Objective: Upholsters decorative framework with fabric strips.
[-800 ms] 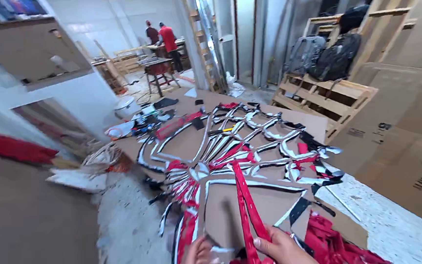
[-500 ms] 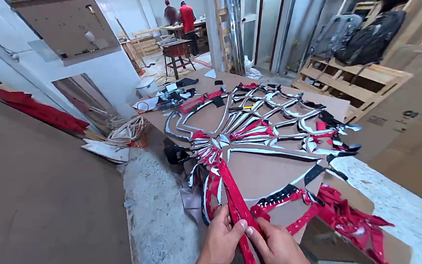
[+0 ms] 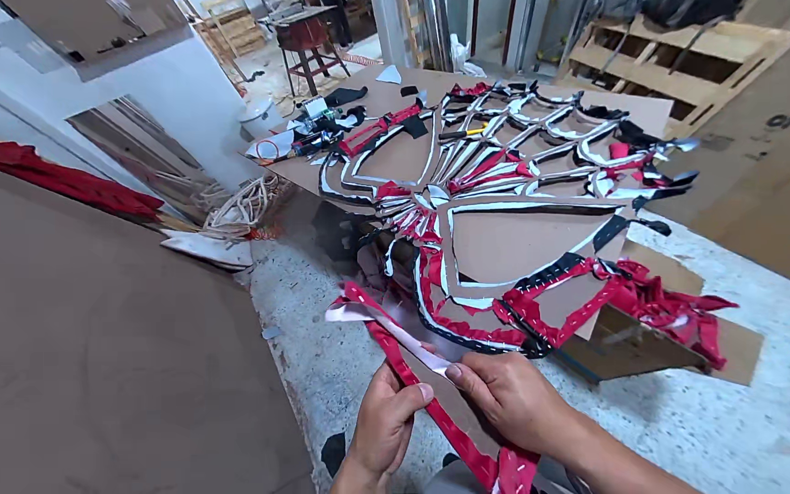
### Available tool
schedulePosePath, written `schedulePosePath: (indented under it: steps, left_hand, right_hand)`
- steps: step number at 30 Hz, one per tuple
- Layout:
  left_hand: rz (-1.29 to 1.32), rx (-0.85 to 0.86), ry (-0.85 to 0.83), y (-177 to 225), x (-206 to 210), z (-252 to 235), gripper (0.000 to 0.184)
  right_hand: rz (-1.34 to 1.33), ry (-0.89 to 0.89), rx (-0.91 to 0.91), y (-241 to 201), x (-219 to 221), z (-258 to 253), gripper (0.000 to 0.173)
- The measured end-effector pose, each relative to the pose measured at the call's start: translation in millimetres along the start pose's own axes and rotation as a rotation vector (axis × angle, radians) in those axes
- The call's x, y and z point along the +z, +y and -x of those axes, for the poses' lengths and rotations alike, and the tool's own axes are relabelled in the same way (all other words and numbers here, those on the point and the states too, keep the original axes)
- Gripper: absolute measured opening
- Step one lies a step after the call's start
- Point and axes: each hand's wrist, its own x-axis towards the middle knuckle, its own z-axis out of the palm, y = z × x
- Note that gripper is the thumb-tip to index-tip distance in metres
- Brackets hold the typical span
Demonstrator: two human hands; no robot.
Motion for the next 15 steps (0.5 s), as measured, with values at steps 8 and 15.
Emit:
schedulePosePath:
  steps: [8,15]
  left_hand:
    - [0.230,0.007,0.131,5,-16,19,0.031]
    - [0.144,0.151,0.607,39,-13,5,0.022]
  right_hand:
    - [0.052,-0.424,-0.051,-23,-24,-59,0.054]
    - [-0.049,0.072,0.173,-19,-21,-67,0.038]
